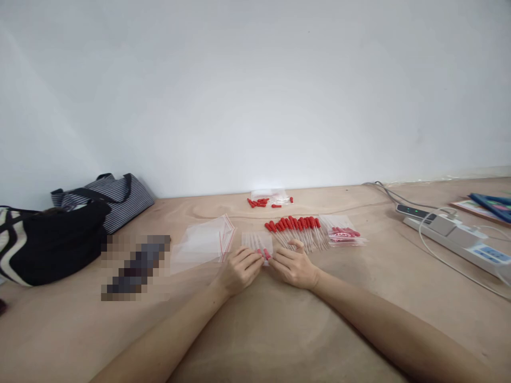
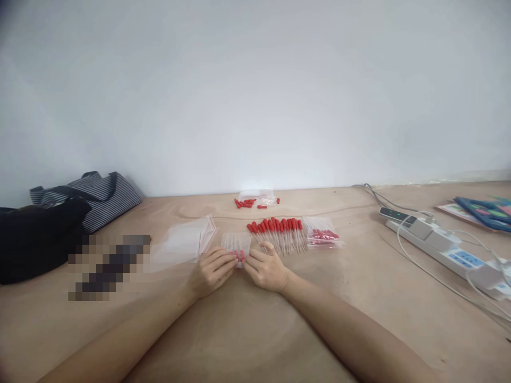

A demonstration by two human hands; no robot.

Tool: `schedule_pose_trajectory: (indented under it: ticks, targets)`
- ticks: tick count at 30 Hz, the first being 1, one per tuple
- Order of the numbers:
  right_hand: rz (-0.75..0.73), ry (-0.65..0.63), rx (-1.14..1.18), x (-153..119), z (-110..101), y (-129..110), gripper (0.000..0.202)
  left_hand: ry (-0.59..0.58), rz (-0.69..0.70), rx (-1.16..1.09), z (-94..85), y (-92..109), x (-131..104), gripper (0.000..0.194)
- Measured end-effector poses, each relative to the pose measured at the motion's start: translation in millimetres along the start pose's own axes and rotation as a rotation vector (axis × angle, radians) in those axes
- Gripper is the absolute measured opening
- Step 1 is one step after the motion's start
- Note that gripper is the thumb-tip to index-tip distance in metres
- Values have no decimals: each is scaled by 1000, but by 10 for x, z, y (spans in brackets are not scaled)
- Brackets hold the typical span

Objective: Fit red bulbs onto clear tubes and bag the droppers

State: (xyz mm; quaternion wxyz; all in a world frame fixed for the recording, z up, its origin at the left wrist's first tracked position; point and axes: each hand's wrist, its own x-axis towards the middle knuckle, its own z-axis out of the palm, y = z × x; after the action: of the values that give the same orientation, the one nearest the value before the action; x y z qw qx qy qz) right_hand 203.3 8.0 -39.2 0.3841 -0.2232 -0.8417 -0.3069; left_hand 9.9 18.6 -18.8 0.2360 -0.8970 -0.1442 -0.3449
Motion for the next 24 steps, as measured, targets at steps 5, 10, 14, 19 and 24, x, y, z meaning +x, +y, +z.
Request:
schedule_pose_trajectory:
  ticks: [5,10,14,19,24]
  targets:
    - [59,-9,15,90,5,-69,19,-17,-8,-7,-9,15,4,15]
    - [99,-16,-16,128,33,-123,21,15,34,3,-20,-1,1,13]
    - [101,-13,-25,103,28,-108,22,33,10,7,-70,-52,-59,10]
    - [46,24,-31,76,-4,-58,23,55,0,13,-157,-71,-123,10]
    - [22,49,-6,78,-8,-49,22,88,-4,0,-159,-31,-101,13]
